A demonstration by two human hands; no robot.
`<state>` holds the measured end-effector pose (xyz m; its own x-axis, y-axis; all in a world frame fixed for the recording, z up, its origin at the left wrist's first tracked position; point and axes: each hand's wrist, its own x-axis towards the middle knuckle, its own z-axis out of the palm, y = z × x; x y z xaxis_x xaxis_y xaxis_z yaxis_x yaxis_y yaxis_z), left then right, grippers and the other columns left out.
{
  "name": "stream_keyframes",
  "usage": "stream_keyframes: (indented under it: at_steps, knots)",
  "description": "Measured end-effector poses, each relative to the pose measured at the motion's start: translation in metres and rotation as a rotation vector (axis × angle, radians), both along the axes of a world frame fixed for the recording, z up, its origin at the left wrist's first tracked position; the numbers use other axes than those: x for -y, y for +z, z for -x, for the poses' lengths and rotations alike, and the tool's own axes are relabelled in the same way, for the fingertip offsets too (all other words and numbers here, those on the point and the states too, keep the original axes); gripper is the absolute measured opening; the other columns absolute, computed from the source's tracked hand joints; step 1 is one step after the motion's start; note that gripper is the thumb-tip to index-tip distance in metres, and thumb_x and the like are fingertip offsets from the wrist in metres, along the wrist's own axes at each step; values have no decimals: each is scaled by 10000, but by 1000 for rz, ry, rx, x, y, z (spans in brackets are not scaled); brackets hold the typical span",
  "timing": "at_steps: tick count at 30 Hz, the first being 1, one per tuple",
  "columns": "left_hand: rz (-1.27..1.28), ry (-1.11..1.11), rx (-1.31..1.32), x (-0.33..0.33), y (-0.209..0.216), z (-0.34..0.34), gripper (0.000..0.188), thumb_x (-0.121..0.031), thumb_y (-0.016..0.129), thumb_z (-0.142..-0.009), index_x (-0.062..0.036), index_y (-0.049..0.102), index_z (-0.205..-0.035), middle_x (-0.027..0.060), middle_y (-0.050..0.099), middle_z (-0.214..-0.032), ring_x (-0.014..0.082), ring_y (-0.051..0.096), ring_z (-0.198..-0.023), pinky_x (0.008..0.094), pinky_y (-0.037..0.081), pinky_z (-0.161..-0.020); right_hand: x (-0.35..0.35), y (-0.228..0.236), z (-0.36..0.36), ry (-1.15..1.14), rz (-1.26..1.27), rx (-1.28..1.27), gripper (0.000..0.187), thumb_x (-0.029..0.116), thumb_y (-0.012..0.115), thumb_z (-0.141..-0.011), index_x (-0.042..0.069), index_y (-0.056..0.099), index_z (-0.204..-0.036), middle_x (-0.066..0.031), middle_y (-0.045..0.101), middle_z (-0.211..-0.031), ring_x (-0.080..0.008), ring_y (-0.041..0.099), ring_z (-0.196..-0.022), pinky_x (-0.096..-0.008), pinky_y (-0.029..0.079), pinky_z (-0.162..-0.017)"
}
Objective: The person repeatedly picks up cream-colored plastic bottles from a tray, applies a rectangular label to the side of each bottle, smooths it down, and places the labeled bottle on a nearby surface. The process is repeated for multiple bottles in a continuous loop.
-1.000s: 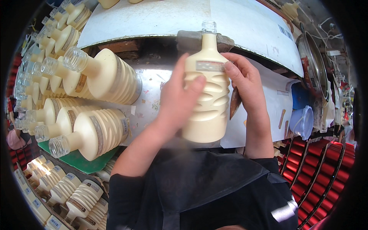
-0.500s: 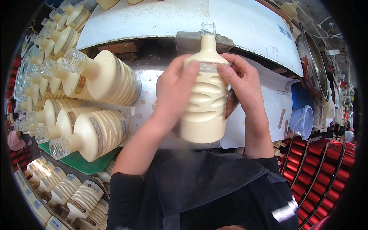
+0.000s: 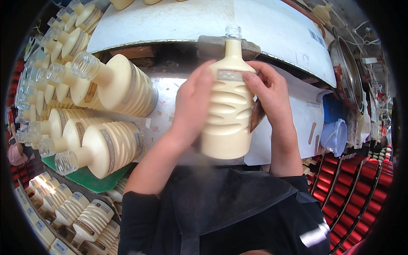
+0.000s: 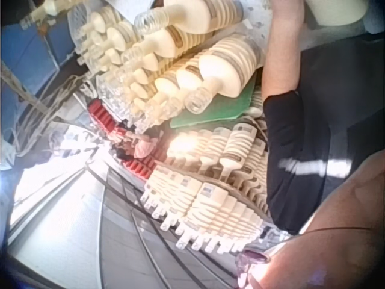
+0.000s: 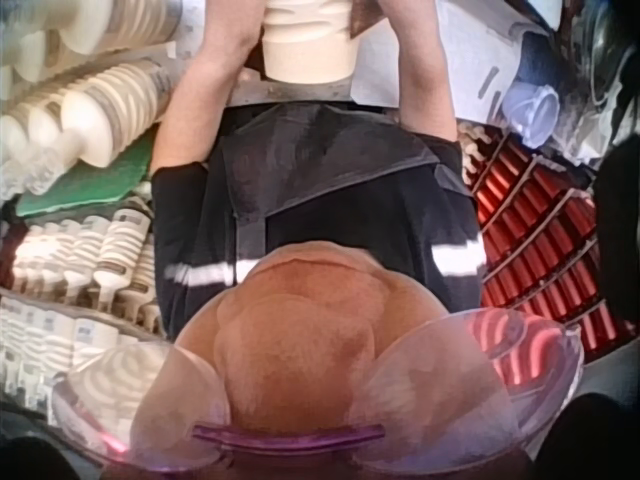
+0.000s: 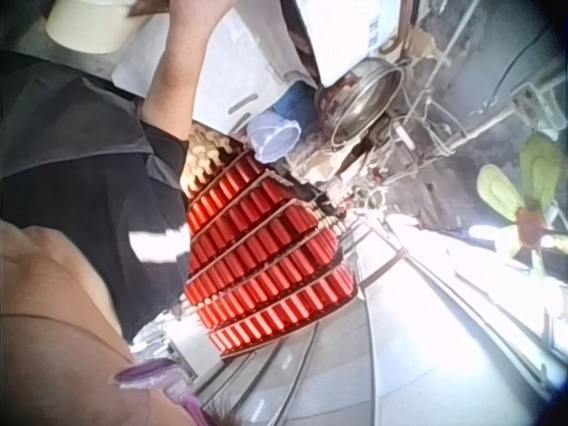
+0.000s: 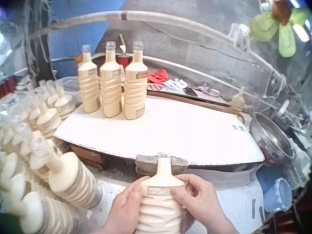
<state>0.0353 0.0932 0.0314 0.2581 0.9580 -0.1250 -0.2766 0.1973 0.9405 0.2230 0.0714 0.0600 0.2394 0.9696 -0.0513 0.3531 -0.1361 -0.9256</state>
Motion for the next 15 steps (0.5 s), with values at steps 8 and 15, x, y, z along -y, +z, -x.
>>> stream_keyframes:
  at_steps: [8,15]
  knots:
    - [-37,-66,-78,12,2,1,753,-211,753,-899,27,387,-1512,224,654,-1307,246,662,-1168,357,519,-1000,3,0,-8,39,61,-220,476,389,695,-962,26,662,-1269,47,578,-815,-44,466,-726,-213,390,-667]
    - [-45,-54,-98,13,2,0,750,-230,755,-894,27,400,-1503,228,656,-1306,259,669,-1167,364,521,-1002,12,-11,-15,63,124,-422,470,384,551,-1057,8,607,-1334,59,557,-805,-28,438,-684,-198,370,-617]
